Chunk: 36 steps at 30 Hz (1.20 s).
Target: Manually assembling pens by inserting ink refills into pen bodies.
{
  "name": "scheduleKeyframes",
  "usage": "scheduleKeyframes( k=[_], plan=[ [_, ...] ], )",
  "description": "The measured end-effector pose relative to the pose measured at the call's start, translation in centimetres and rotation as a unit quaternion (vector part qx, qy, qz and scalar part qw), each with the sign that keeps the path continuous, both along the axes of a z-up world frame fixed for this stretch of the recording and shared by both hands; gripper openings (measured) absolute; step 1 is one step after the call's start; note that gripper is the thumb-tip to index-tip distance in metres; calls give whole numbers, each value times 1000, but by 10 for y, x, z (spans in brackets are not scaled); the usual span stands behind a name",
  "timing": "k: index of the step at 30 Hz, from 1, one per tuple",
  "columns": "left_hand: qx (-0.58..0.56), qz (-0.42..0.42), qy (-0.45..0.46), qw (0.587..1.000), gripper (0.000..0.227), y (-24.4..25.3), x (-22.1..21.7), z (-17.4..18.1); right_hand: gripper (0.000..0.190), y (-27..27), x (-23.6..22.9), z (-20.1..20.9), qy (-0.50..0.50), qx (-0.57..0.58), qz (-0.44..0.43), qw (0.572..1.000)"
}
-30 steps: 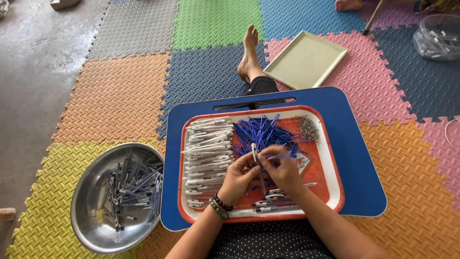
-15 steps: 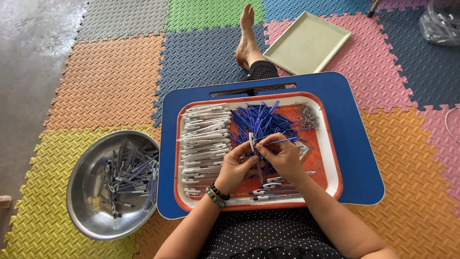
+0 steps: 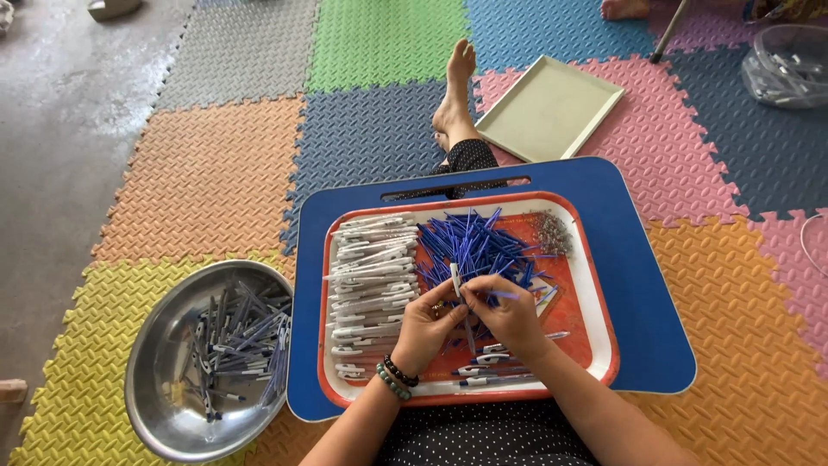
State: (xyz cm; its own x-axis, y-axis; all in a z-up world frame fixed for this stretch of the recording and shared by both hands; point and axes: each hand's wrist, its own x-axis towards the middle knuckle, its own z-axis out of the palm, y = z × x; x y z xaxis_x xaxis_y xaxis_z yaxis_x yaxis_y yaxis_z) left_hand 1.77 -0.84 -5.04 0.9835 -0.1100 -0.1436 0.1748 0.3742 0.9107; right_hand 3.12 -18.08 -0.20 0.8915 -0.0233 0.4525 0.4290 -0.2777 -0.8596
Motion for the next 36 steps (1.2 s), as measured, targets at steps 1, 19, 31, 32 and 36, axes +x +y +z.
scheduleKeyframes(
  k=[1, 19, 31, 32, 36],
  plan=[
    [1, 0, -3, 1000, 63, -1, 0, -1, 19, -1, 0, -2, -3, 1, 0, 1000],
    [-102, -95, 26, 990, 57, 5, -3, 2, 74, -40, 25, 16, 285, -94, 48, 953],
    [-69, -237, 19, 969, 58, 11, -6, 1, 29, -52, 37, 0, 425, 264, 125, 857],
    [-66, -249, 20, 966, 58, 11, -7, 2, 26, -55, 41, -3, 404, 278, 109, 865],
    [-78, -297, 26, 951, 64, 14, -8, -5, 30, -76, 63, -1, 329, 372, 35, 867]
  ],
)
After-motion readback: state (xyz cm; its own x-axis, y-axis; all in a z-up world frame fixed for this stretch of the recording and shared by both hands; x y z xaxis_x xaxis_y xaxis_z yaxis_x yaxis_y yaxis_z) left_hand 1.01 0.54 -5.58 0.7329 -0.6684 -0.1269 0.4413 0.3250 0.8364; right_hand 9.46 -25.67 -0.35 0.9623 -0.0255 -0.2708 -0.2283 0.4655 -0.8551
